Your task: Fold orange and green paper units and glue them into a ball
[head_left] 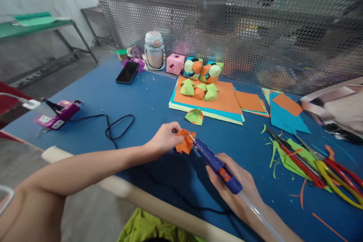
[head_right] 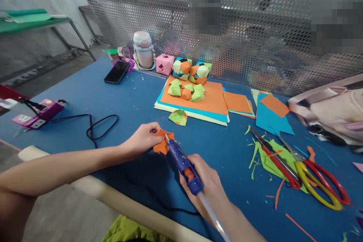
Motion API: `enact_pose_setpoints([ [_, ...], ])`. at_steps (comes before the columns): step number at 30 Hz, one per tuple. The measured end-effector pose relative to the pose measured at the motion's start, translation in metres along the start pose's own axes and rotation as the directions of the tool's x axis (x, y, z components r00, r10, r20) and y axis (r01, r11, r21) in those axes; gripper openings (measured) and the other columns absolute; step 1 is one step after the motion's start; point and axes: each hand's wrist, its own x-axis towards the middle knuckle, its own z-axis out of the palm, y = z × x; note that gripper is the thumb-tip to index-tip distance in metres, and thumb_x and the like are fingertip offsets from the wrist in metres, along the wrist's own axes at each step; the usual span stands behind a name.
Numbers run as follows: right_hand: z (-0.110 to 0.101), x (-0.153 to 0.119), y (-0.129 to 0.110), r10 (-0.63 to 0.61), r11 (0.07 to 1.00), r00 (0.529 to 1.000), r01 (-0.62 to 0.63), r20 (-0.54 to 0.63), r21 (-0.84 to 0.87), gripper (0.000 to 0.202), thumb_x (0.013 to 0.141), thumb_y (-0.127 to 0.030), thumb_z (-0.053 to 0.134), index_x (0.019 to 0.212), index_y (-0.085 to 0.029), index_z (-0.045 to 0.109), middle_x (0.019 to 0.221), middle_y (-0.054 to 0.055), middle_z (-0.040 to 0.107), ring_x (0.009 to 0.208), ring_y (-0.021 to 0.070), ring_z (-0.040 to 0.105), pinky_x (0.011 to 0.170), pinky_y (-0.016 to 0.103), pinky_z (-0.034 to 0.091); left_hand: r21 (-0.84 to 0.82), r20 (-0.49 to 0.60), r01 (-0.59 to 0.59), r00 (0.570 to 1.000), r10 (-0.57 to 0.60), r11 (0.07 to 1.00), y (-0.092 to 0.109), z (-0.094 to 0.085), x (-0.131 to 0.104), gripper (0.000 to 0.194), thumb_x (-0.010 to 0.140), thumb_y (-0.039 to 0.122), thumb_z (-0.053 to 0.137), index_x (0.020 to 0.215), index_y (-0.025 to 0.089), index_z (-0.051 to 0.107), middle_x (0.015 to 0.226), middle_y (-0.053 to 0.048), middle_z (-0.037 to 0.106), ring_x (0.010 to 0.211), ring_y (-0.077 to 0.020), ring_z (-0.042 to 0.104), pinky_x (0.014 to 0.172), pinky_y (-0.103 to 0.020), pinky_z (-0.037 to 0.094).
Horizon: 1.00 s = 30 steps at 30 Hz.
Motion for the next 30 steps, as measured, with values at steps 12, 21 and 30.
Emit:
enact_pose_setpoints([
  [12,0.004,0.013,-0.009,0.281,0.959,0.953,-0.275,-0.109,0.073,0.023,0.077,-0.035,0.064,0.094,-0.02,0.06,0.083,0.003,0.067,0.066,0.0157,0.064,0.058,0.026,0.052,0.146,0.224,0.055,0.971,-0.087,0.988,0.011,0.008,-0.013,0.008,0.059,0.011,0.051,0.06,0.017,0.047,0.046,0.004,0.055,0.04,-0.0099,0.052,0.037,-0.017,0.034],
  [21,0.011,0.007,-0.013,0.25,0.967,0.955,-0.241,-0.158,0.079,0.015,0.076,-0.031,0.063,0.085,-0.02,0.058,0.078,0.002,0.068,0.069,0.0167,0.066,0.061,0.026,0.053,-0.097,0.354,0.073,0.935,-0.034,0.993,0.013,0.018,-0.033,0.009,0.066,0.014,0.057,0.067,0.017,0.047,0.048,0.002,0.06,0.044,-0.0116,0.057,0.04,-0.019,0.041],
  [30,0.012,0.008,-0.011,0.245,0.967,0.928,-0.256,-0.279,-0.003,0.016,0.076,-0.034,0.06,0.079,-0.019,0.058,0.069,0.001,0.065,0.058,0.0156,0.061,0.055,0.027,0.05,-0.291,0.273,0.087,0.962,-0.004,0.953,0.016,0.023,-0.044,0.016,0.067,0.013,0.063,0.078,0.014,0.051,0.062,0.003,0.06,0.056,-0.0091,0.059,0.055,-0.021,0.047],
])
